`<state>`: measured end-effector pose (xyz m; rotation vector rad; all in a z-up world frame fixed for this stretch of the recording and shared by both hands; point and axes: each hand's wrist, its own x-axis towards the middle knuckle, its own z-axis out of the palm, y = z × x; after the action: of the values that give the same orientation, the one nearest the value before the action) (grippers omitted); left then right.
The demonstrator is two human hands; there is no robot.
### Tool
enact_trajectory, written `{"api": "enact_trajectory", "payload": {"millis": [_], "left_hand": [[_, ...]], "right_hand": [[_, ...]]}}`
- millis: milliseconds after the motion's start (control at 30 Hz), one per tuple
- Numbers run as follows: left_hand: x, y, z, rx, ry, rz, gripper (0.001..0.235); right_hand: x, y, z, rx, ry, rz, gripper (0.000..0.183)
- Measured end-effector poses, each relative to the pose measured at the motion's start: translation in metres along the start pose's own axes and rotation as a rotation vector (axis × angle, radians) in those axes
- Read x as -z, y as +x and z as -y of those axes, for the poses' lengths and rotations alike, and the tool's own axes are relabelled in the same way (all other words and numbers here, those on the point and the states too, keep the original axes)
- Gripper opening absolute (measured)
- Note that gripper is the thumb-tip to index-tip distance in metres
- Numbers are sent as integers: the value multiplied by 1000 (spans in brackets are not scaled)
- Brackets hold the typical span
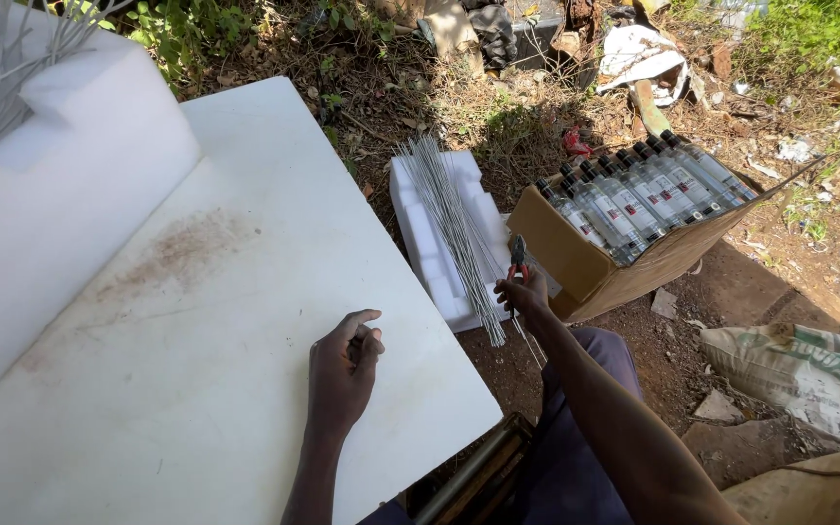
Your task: The person sits outdoors at a white table and uses red-handled pliers to cut a long, thin metal wire into shorter segments. They repeatedly measure the wire against the table edge, cut it, and place the pieces into a cardboard box containing small bottles.
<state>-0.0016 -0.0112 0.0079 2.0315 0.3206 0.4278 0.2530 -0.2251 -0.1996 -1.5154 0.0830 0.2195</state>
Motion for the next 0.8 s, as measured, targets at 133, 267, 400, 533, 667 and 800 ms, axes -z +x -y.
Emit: {"api": "enact_trajectory", "payload": {"millis": [133, 267, 400, 533, 667, 800], "left_hand": [[-1, 1, 4, -52, -12, -2, 26], [-1, 3, 14, -123, -56, 11, 22], [-1, 5, 13, -121, -53, 6, 21], [-2, 5, 14, -124, -44, 3, 21], [-3, 4, 14, -140, -47, -4, 21], [-2, 3, 14, -142, -46, -10, 21]], "right_hand": [[2, 29, -47, -315, -213, -148, 36], [46, 130, -229, -239, -184, -290, 25], [39, 78, -193, -244, -143, -199, 29], [48, 67, -189, -205, 78, -79, 40], [51, 47, -175, -221, -123, -127, 33], [120, 74, -270, -293, -117, -202, 33]]}}
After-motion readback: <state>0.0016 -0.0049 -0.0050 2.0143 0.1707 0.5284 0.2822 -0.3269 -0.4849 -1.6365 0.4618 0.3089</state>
